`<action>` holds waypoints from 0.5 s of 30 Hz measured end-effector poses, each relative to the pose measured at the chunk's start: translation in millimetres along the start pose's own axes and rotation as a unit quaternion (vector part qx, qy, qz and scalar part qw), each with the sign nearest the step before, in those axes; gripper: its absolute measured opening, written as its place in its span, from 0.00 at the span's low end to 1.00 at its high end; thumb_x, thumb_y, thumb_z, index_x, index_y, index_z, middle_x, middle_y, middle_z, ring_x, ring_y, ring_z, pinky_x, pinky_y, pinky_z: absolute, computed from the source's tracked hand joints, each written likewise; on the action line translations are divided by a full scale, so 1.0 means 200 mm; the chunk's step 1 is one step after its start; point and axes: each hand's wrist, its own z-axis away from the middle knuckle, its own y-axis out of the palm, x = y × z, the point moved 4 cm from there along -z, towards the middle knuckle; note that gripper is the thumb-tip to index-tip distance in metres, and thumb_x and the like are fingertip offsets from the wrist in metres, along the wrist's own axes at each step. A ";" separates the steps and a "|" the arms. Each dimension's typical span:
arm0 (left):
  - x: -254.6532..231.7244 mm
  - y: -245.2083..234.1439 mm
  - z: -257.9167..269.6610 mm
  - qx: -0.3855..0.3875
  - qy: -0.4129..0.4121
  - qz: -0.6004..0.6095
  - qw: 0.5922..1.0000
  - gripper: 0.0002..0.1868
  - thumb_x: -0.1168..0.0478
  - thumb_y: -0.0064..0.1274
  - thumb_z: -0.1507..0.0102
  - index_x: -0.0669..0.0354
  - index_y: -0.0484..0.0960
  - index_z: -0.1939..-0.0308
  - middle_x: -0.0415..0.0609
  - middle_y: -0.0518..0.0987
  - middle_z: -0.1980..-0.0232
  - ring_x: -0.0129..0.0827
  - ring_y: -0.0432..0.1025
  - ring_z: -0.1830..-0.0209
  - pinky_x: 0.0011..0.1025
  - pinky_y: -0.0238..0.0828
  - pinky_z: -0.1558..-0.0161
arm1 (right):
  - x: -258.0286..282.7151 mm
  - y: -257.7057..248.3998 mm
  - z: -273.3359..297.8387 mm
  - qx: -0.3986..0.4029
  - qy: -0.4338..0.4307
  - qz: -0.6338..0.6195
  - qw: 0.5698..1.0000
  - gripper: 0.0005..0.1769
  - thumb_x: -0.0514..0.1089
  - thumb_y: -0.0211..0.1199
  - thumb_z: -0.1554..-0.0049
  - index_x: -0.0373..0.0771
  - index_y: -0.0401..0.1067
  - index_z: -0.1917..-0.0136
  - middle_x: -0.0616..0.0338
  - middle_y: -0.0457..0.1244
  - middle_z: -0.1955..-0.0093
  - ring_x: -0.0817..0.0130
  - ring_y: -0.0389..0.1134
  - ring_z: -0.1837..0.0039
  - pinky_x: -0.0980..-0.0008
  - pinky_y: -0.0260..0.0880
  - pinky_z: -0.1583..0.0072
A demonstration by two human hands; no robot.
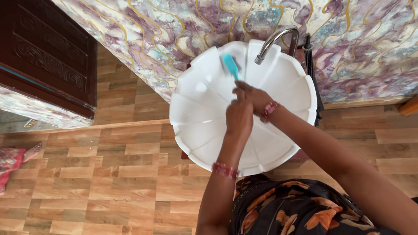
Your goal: The person holds a blue toothbrush over a white sink and turns it over by hand repeatedly.
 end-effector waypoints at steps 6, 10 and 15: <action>0.03 0.05 0.17 0.016 -0.021 -0.023 0.999 0.28 0.74 0.51 0.45 0.83 0.71 0.40 0.70 0.75 0.48 0.51 0.78 0.63 0.40 0.77 0.66 | 0.17 0.10 0.06 -0.004 -0.061 -0.013 0.998 0.21 0.46 0.59 0.43 0.44 0.70 0.36 0.57 0.60 0.30 0.48 0.66 0.28 0.59 0.73 0.34; -0.03 0.11 0.37 0.054 0.017 -0.062 0.996 0.31 0.72 0.53 0.45 0.86 0.69 0.39 0.78 0.73 0.46 0.49 0.79 0.67 0.38 0.78 0.71 | 0.25 0.18 0.31 0.093 0.089 -0.121 0.984 0.25 0.43 0.57 0.43 0.40 0.68 0.31 0.41 0.57 0.26 0.47 0.68 0.36 0.54 0.73 0.41; 0.12 0.06 0.05 -0.021 -0.003 -0.005 1.000 0.20 0.73 0.51 0.43 0.74 0.74 0.46 0.68 0.77 0.47 0.50 0.78 0.62 0.40 0.77 0.63 | 0.01 0.04 -0.04 0.042 0.154 -0.063 0.985 0.22 0.44 0.56 0.40 0.37 0.68 0.34 0.39 0.57 0.26 0.48 0.69 0.36 0.56 0.73 0.42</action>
